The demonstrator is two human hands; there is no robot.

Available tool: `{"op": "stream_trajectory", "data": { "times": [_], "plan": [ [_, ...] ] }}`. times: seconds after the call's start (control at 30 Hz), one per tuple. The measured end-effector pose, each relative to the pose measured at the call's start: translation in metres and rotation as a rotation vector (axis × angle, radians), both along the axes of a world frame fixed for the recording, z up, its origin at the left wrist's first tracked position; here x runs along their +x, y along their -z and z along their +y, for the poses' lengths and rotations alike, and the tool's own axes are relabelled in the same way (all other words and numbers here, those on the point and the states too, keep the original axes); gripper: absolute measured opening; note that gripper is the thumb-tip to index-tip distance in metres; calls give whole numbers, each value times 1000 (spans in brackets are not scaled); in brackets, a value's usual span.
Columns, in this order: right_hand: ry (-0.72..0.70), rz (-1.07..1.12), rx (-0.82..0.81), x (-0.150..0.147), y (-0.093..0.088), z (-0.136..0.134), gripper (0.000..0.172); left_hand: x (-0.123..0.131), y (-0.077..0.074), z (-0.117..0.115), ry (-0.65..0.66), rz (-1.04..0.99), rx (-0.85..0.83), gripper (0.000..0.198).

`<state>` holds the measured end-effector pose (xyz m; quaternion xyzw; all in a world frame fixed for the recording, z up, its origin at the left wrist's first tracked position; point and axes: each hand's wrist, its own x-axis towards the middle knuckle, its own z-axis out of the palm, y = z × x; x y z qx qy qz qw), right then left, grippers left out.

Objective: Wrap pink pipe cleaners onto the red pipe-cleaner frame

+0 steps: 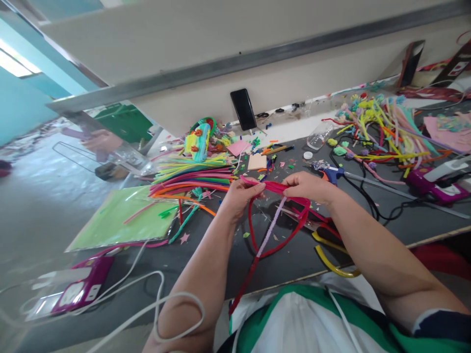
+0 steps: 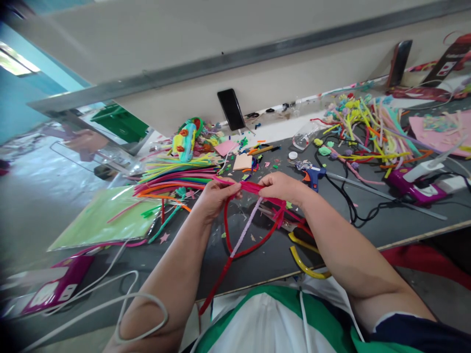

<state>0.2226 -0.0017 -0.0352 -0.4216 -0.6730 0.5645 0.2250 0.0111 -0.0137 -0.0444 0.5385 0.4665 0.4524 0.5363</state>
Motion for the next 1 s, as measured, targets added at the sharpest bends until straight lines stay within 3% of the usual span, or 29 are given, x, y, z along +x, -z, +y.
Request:
{"op": "stream_trajectory", "data": {
  "times": [0.3,0.73,1.0],
  "plan": [
    [19,-25,-42,0,7,2,8,1,-1,-1,4,34,-5,27],
    [16,117,-199,0,8,1,28,2,4,0,90,16,-8,26],
    [73,175,-327,-3,6,-1,10,-2,11,0,207,-19,-112,26]
  ]
}}
